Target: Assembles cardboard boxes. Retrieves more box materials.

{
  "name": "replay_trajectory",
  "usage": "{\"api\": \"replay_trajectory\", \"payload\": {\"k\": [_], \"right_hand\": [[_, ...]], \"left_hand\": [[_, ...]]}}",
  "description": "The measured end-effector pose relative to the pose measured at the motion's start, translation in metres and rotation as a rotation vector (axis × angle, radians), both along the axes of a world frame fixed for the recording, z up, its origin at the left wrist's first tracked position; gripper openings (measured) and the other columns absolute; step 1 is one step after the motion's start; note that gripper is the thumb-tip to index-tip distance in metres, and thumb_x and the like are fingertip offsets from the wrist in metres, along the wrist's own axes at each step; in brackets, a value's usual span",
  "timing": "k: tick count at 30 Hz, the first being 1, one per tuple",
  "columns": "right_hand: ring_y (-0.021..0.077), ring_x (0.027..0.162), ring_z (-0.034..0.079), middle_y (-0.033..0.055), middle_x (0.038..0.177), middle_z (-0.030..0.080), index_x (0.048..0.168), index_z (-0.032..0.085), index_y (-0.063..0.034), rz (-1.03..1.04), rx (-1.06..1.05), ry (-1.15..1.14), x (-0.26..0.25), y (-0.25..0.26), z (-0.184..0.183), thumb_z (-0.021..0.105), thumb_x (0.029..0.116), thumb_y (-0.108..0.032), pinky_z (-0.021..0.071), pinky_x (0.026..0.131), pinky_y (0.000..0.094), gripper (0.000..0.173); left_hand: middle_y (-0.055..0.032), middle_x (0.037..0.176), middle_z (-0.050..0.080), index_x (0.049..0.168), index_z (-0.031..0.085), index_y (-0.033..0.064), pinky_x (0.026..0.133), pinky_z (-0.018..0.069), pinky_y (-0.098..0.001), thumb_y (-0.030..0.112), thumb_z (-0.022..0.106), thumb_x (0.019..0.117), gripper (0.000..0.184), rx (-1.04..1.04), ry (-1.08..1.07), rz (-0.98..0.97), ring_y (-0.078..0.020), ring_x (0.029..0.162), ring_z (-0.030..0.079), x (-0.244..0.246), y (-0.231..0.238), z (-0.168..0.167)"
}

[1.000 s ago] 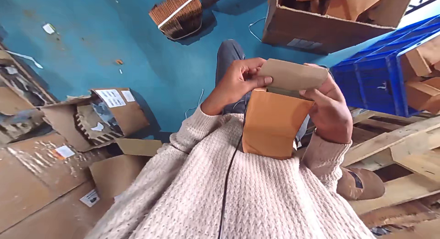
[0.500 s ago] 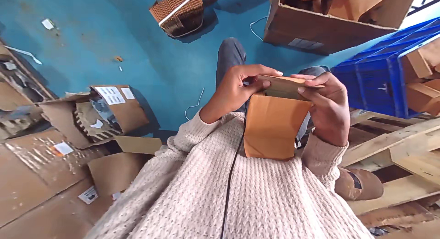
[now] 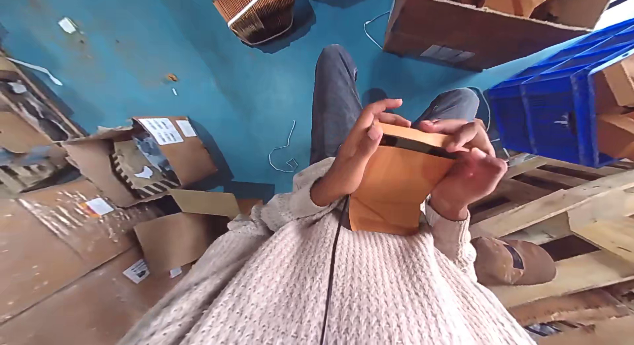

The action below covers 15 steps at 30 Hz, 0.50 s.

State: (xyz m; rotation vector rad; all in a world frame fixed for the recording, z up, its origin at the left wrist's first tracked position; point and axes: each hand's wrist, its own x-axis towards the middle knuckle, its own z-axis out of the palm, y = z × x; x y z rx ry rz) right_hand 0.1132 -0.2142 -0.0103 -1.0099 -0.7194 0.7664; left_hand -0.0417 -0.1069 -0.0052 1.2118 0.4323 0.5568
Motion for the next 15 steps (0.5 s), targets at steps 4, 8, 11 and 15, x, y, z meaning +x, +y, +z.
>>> {"api": "replay_trajectory", "payload": {"k": [4,8,11,15], "right_hand": [[0.0218,0.118,0.064,0.0020,0.108,0.072,0.091,0.067,-0.0161,0.040,0.000,-0.156,0.004,-0.007,0.003,0.045,0.1047,-0.022,0.0469,0.110,0.0438,0.026],[0.0117,0.121,0.060,-0.0075,0.131,0.063,0.138,0.049,-0.0233,0.063,-0.055,-0.267,0.005,-0.015,0.009,0.055,0.1036,-0.020,0.0516,0.103,0.0317,0.035],[0.0121,0.114,0.064,-0.0060,0.121,0.067,0.138,0.049,-0.0207,0.018,-0.038,-0.253,0.003,-0.014,0.012,0.057,0.1021,-0.014,0.0541,0.099,0.0325,0.037],[0.0085,0.099,0.068,-0.0098,0.099,0.070,0.130,0.057,-0.0198,-0.055,-0.026,-0.200,-0.004,-0.011,0.015,0.054,0.1006,-0.013,0.0569,0.093,0.0323,0.031]], "left_hand": [[-0.0112,0.117,0.069,0.128,0.051,-0.0048,0.099,0.0552,-0.0359,0.053,0.041,0.1057,0.062,-0.006,0.031,0.018,-0.0163,0.112,0.066,-0.001,0.000,0.003],[-0.0051,0.111,0.066,0.115,0.056,-0.0009,0.094,0.0561,-0.0314,0.019,0.042,0.1065,0.026,0.071,-0.020,0.049,-0.0091,0.106,0.065,-0.002,-0.002,0.003],[-0.0020,0.111,0.064,0.116,0.056,0.0012,0.093,0.0553,-0.0286,0.016,0.039,0.1068,0.024,0.092,-0.019,0.057,-0.0070,0.106,0.063,-0.001,-0.001,0.005],[-0.0098,0.115,0.068,0.115,0.057,0.0007,0.102,0.0548,-0.0416,0.012,0.038,0.1067,0.023,0.064,-0.077,0.039,-0.0195,0.113,0.066,0.000,0.003,0.008]]}}
